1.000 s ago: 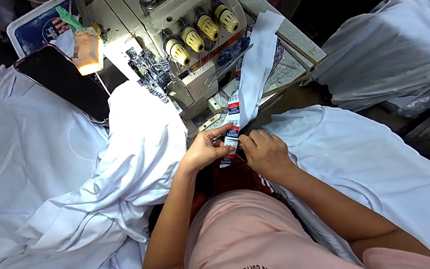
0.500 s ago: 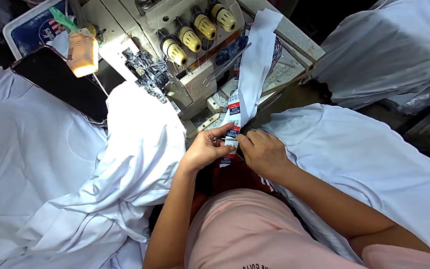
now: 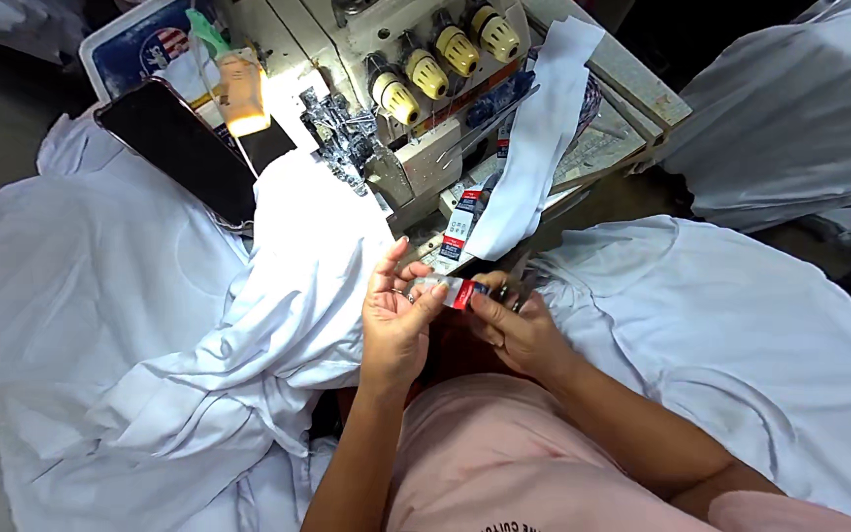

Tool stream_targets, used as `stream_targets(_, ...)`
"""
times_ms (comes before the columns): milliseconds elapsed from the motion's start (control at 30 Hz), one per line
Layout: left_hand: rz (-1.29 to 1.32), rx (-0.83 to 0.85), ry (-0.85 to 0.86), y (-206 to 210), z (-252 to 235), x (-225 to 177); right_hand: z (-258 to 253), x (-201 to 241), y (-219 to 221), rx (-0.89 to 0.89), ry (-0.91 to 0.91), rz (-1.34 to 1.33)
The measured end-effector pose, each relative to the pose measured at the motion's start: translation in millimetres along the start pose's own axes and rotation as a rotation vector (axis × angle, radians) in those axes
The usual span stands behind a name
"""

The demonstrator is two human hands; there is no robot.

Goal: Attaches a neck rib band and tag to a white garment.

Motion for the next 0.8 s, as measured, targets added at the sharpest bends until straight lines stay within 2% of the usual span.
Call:
stream_targets(67,-0.221,0.023,0.122,-8,11,-10,-11,15,0,0.068,-0.148,0.210)
stream_targets(167,-0.860,0.018,0.431,-12,28,-34,-22,37,18,0.330,-0.425,0.795)
stream_targets(233,-1.047,0.103,0.476,-6,35,-46,-21,39,36,0.462,-0.520,0.971)
stream_targets(300,-1.043,0.216,0.450,-3,37,-51,-18,40,52,0.556,-0.547,0.944)
stream_targets(367,-0.955,0.254,0.461,-5,37,-54,-18,39,61,0.577,-0.481,0.765)
stream_targets(467,-0.856,0.279,0.458,-12,40,-58,-27,25,52,0.444,-0.197,0.392)
stream_targets(533,-0.826,0.312,0.439,-14,41,-58,-33,7,47,0.386,-0.014,0.278)
stream_targets(600,-0.807,0.338,0.414,-14,41,-56,-34,-4,54,0.391,0.094,0.224)
stream_targets(800,-0.680,0.285,0.350,-22,39,-50,-32,-4,60,0.348,-0.058,0.350)
Point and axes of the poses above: each hand's wrist, its own z-axis away from the middle knuckle, its own y-axis out of the palm, x = y × z, the point moved 7 cm from there along -z, towards the middle knuckle, and after that the axes turned 9 degrees about -y, right-handed, at the moved point
